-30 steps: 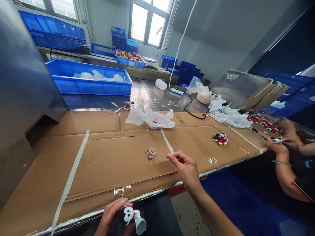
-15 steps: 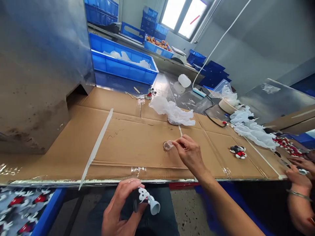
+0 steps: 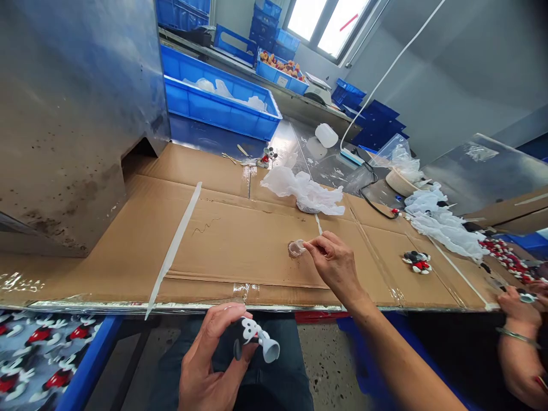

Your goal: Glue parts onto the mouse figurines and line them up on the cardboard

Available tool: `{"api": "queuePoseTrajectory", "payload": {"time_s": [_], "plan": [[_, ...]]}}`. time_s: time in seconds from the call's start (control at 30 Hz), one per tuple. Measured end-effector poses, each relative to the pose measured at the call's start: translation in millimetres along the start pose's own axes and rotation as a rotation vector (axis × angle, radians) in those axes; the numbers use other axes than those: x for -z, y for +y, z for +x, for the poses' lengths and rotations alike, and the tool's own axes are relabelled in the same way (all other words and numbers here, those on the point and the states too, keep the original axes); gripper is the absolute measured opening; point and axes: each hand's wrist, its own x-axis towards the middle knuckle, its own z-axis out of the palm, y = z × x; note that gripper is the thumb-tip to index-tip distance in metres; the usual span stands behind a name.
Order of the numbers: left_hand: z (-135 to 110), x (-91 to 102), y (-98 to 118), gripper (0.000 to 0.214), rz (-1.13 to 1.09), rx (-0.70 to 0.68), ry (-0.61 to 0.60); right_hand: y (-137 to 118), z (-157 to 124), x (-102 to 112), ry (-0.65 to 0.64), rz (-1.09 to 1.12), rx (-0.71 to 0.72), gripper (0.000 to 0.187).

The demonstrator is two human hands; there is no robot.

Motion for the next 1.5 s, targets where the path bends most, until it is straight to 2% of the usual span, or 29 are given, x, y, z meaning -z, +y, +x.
{"api": "queuePoseTrajectory", "payload": {"time_s": [0.37,0.6,0.67,0.8,0.87,0.93,1.03,1.1,1.17,1.3,1.5], "plan": [[-2,-1.1,0,0.039,0.011,0.014,-0.003,-3,3,0,0.003,0.092,-0.12,0.037],[-3,-1.7,-1,0.04,0.011,0.01,0.017,-13,1,19,0.0,0.31,-0.272,0.036],[-4,-5.6,2,0.037,-0.009,0.089,0.067,-15,-2,25,0.0,0.393,-0.328,0.035],[-6,-18.0,13,0.039,-0.1,0.332,0.185,-25,-13,36,-0.007,0.551,-0.413,0.034],[-8,-23.8,15,0.043,-0.139,0.355,0.185,-38,-22,42,-0.003,0.646,-0.462,0.033],[-9,-27.5,13,0.039,-0.146,0.284,0.179,-55,-35,49,-0.012,0.744,-0.516,0.032],[-10,-27.1,3,0.032,-0.106,0.064,0.132,-84,-56,55,-0.064,0.83,-0.51,0.027],[-10,-23.5,-5,0.039,-0.055,-0.079,0.071,-102,-69,55,-0.073,0.845,-0.45,0.021],[-10,-19.4,-9,0.048,0.006,-0.165,0.029,-115,-79,51,-0.06,0.85,-0.417,0.015],[-11,-15.6,-4,0.053,0.089,-0.218,0.014,-128,-91,42,-0.105,0.86,-0.443,0.015],[-11,-17.1,12,0.068,0.197,-0.299,0.017,-126,-97,40,-0.134,0.816,-0.448,0.021]]}}
